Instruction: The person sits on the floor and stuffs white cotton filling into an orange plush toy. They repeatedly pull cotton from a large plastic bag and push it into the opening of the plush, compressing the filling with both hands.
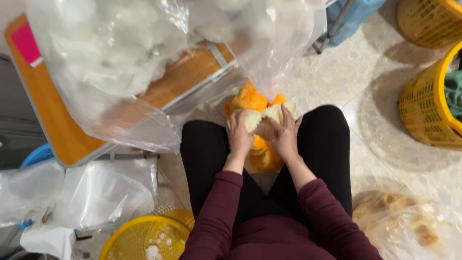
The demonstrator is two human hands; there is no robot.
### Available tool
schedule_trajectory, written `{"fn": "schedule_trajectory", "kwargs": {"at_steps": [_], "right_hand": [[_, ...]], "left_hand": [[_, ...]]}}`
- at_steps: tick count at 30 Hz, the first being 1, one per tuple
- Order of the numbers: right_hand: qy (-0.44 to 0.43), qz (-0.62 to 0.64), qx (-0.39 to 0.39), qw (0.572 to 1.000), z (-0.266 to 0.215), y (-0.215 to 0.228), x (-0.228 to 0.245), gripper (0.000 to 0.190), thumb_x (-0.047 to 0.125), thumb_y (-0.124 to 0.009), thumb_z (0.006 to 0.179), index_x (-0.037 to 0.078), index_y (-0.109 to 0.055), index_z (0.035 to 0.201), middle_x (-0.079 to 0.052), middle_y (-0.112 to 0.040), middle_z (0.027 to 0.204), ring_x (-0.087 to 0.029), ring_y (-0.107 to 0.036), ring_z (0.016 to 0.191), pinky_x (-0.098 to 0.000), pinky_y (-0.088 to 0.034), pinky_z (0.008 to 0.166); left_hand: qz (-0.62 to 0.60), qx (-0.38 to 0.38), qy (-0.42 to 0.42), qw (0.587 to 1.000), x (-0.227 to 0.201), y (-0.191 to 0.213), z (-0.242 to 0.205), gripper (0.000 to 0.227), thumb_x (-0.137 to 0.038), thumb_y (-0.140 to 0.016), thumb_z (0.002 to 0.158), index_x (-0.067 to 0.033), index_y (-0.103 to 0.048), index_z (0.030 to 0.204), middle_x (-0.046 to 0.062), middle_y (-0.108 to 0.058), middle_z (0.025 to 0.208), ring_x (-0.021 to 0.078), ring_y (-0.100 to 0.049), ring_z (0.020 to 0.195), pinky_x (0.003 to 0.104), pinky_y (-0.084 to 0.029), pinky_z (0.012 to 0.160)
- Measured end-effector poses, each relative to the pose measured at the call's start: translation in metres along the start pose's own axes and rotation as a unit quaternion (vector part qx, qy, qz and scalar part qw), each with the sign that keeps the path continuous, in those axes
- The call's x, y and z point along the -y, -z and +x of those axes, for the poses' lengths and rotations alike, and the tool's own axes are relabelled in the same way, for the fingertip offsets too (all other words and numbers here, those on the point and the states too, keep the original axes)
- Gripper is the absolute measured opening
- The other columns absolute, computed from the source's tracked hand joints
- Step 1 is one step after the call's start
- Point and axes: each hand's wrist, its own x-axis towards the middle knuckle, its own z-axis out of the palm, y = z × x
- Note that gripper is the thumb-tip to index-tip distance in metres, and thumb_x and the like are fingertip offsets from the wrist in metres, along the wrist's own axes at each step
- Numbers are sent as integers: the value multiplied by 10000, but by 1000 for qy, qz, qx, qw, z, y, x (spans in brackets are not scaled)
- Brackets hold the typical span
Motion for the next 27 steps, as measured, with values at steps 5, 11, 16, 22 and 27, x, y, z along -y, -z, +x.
{"fn": "schedule_trajectory", "kwargs": {"at_steps": [5, 11, 16, 22, 27], "right_hand": [[-5, -5, 1, 1000, 7, 7, 8, 572, -31, -720, 674, 87, -743, 1234, -210, -372, 1590, -406, -337, 1475, -746, -71, 1180], [-22, -49, 34, 998, 2, 10, 9, 588, -21, -726, 667, 139, -744, 1233, -143, -459, 1529, -383, -353, 1467, -738, -71, 1198], [-16, -51, 26, 998, 2, 8, 7, 571, 20, -731, 712, 172, -737, 1262, -139, -463, 1556, -379, -327, 1496, -724, -60, 1208], [-2, -90, 44, 995, 0, 9, 8, 562, 75, -762, 728, 183, -736, 1279, -119, -391, 1590, -406, -224, 1542, -780, -16, 1169], [-19, -193, 13, 981, 3, 9, 7, 426, 25, -723, 767, 186, -741, 1162, -227, -234, 1676, -442, -148, 1570, -771, -40, 1173]], "left_hand": [[7, 9, -14, 1000, -9, -3, -3, 904, -36, -850, 705, -157, -406, 1482, 173, -409, 1457, 420, -378, 1369, 546, -309, 1119], [48, 30, 30, 998, -1, -6, -4, 923, -2, -816, 693, -178, -394, 1495, 155, -389, 1502, 399, -350, 1404, 542, -302, 1124], [19, 31, 63, 997, 1, -5, -3, 922, -9, -806, 711, -193, -390, 1512, 141, -386, 1519, 387, -347, 1417, 534, -292, 1147], [86, 9, 28, 996, -3, 1, -8, 962, -82, -852, 693, -192, -375, 1520, 193, -295, 1556, 436, -237, 1474, 655, -173, 1181], [130, -16, 20, 991, -13, 14, -3, 1010, -88, -859, 671, -206, -356, 1539, 220, -189, 1615, 458, -104, 1531, 698, -81, 1207]]}}
